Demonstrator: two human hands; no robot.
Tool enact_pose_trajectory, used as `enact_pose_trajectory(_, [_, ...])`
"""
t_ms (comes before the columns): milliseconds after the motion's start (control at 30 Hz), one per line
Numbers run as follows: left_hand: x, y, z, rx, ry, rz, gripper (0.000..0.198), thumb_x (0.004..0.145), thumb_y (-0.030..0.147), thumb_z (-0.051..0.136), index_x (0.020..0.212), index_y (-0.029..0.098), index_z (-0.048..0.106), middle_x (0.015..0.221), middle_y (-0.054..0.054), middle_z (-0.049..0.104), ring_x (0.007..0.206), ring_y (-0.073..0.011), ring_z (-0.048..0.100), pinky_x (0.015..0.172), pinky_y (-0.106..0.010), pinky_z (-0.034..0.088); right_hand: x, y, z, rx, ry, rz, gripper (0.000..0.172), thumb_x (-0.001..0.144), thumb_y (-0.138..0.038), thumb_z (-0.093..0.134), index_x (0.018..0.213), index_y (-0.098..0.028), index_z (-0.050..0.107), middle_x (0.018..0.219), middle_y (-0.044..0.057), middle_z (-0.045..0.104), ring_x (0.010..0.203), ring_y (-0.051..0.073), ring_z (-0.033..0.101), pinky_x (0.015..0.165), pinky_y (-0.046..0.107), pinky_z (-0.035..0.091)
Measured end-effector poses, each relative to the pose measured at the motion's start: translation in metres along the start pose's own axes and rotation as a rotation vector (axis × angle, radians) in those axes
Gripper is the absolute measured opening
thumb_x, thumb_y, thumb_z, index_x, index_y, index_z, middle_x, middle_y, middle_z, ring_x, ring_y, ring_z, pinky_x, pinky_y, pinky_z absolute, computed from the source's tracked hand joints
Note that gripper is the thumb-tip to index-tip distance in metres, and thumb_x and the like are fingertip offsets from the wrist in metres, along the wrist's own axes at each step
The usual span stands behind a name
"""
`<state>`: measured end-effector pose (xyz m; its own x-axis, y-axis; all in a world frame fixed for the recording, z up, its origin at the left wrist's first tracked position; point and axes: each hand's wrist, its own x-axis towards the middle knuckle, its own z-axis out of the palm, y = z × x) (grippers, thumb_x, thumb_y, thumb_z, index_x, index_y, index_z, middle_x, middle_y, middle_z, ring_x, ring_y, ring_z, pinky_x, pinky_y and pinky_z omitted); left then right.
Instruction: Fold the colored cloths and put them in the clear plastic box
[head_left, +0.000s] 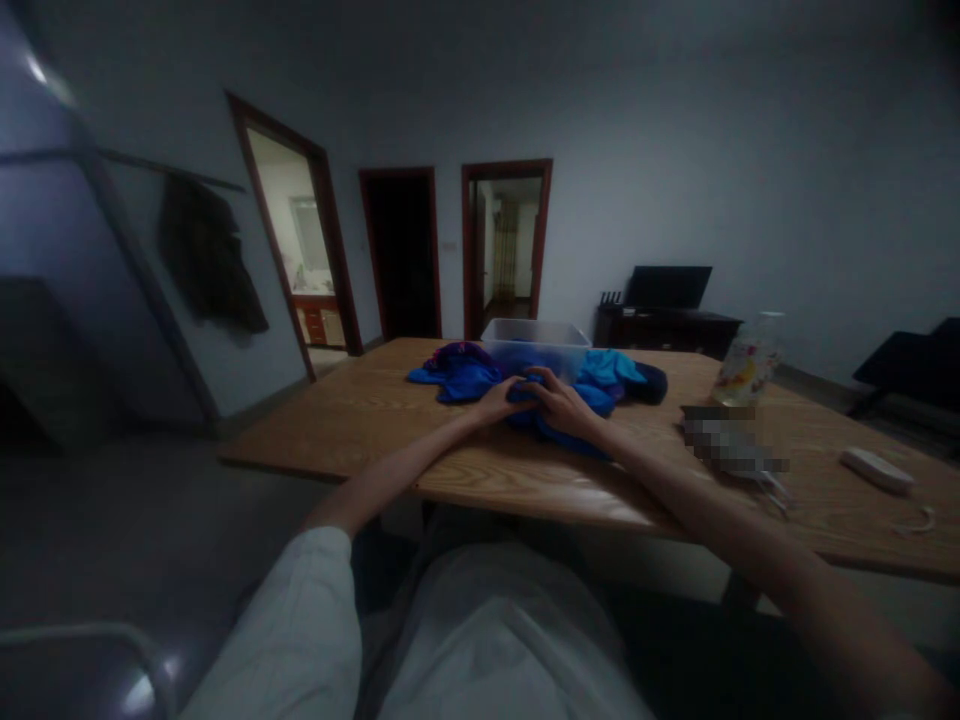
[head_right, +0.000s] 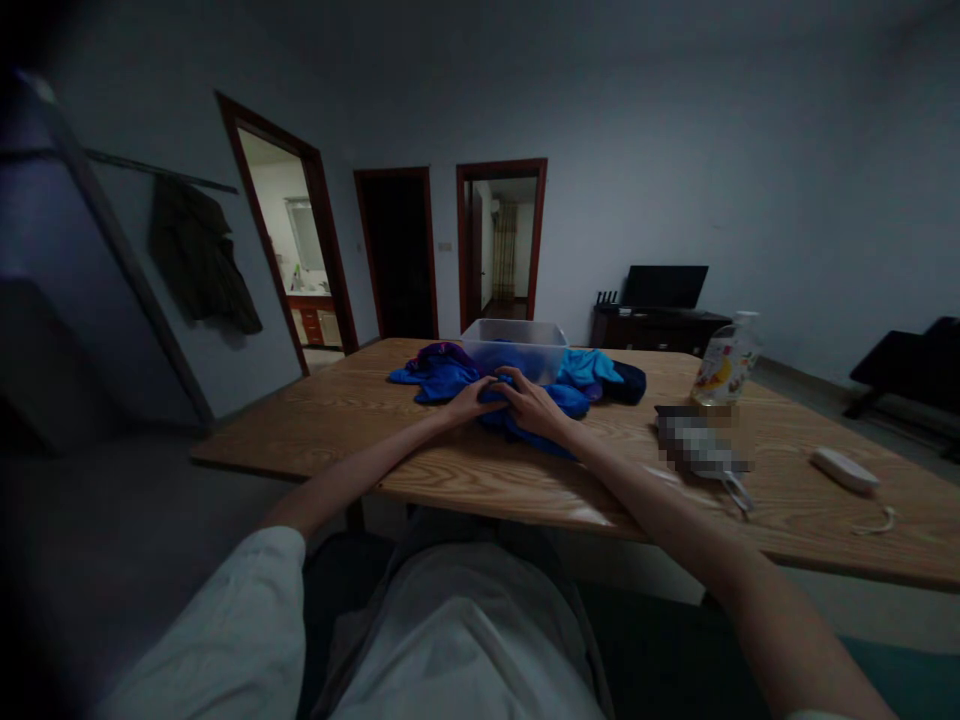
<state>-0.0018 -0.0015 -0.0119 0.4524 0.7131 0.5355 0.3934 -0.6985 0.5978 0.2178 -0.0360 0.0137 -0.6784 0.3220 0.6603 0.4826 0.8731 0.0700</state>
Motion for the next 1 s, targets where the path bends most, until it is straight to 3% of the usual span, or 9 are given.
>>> enact_pose_trajectory(167, [-0.008,0.002,-0.008,0.365,0.041,0.107,0.066,0.086,0.048,0.079,0.14,0.019,0.056,0.125,-0.013,0.069,0.11,-0.0314,0.067,0.105,-0.045,0.048,0.001,0.01,0.002,0.271,0.031,0.045,0.068,0.092,-0.031,0.062,0.153,-0.019,0.037,0.148,0.018,0.048,0.14,0.035,0.049,0.116,0.054,0.044])
enact_pose_trajectory(367, [-0.011,0.013,-0.018,0.467,0.087,0.321,0.056,0.096,0.036,0.069,0.147,0.023,0.052,0.131,-0.012,0.068,0.115,-0.0294,0.064,0.107,-0.044,0.043,-0.004,0.025,0.01,0.368,-0.046,0.35,0.067,0.094,-0.059,0.065,0.148,-0.022,0.051,0.142,0.014,0.063,0.129,0.037,0.061,0.113,0.056,0.048])
enact_pose_trajectory(467, [-0.011,0.024,-0.025,0.529,0.058,0.347,0.054,0.096,0.027,0.066,0.149,0.025,0.052,0.129,-0.01,0.068,0.117,-0.0284,0.062,0.106,-0.044,0.042,-0.003,0.027,0.008,0.385,-0.026,0.429,0.069,0.093,-0.065,0.064,0.146,-0.022,0.057,0.14,0.015,0.066,0.128,0.039,0.062,0.113,0.058,0.048])
enact_pose_trajectory(633, [-0.013,0.032,-0.027,0.622,0.061,0.317,0.058,0.095,0.019,0.062,0.152,0.028,0.05,0.124,-0.01,0.066,0.115,-0.0287,0.059,0.106,-0.044,0.042,0.003,0.021,0.001,0.434,-0.03,0.435,0.061,0.095,-0.06,0.062,0.137,-0.016,0.064,0.131,0.016,0.07,0.116,0.036,0.068,0.107,0.054,0.052])
enact_pose_trajectory(733, [-0.013,0.026,-0.024,0.591,0.045,0.348,0.059,0.094,0.017,0.06,0.151,0.026,0.049,0.125,-0.009,0.065,0.113,-0.0282,0.06,0.104,-0.044,0.046,0.0,0.02,0.009,0.464,-0.025,0.405,0.054,0.092,-0.051,0.066,0.135,-0.017,0.064,0.125,0.011,0.073,0.109,0.033,0.07,0.102,0.052,0.055])
enact_pose_trajectory(800, [-0.013,0.02,-0.022,0.554,0.036,0.366,0.063,0.09,0.013,0.06,0.151,0.025,0.048,0.129,-0.01,0.063,0.115,-0.0283,0.06,0.104,-0.044,0.048,-0.004,0.023,0.02,0.463,-0.004,0.357,0.06,0.088,-0.044,0.069,0.142,-0.018,0.058,0.128,0.01,0.071,0.111,0.032,0.069,0.102,0.05,0.054])
enact_pose_trajectory(900, [-0.012,0.013,-0.018,0.507,0.024,0.393,0.069,0.084,0.008,0.06,0.15,0.022,0.045,0.131,-0.011,0.061,0.12,-0.0288,0.06,0.105,-0.045,0.05,-0.011,0.029,0.035,0.352,0.006,0.333,0.072,0.081,-0.036,0.073,0.146,-0.016,0.05,0.13,0.013,0.068,0.113,0.033,0.068,0.1,0.049,0.054])
enact_pose_trajectory(1000, [-0.011,0.014,-0.017,0.483,0.009,0.435,0.071,0.086,0.016,0.066,0.152,0.022,0.042,0.134,-0.013,0.058,0.127,-0.03,0.057,0.11,-0.047,0.049,-0.014,0.034,0.039,0.183,0.028,0.364,0.063,0.079,-0.031,0.076,0.136,-0.015,0.054,0.122,0.015,0.068,0.108,0.034,0.068,0.094,0.047,0.055])
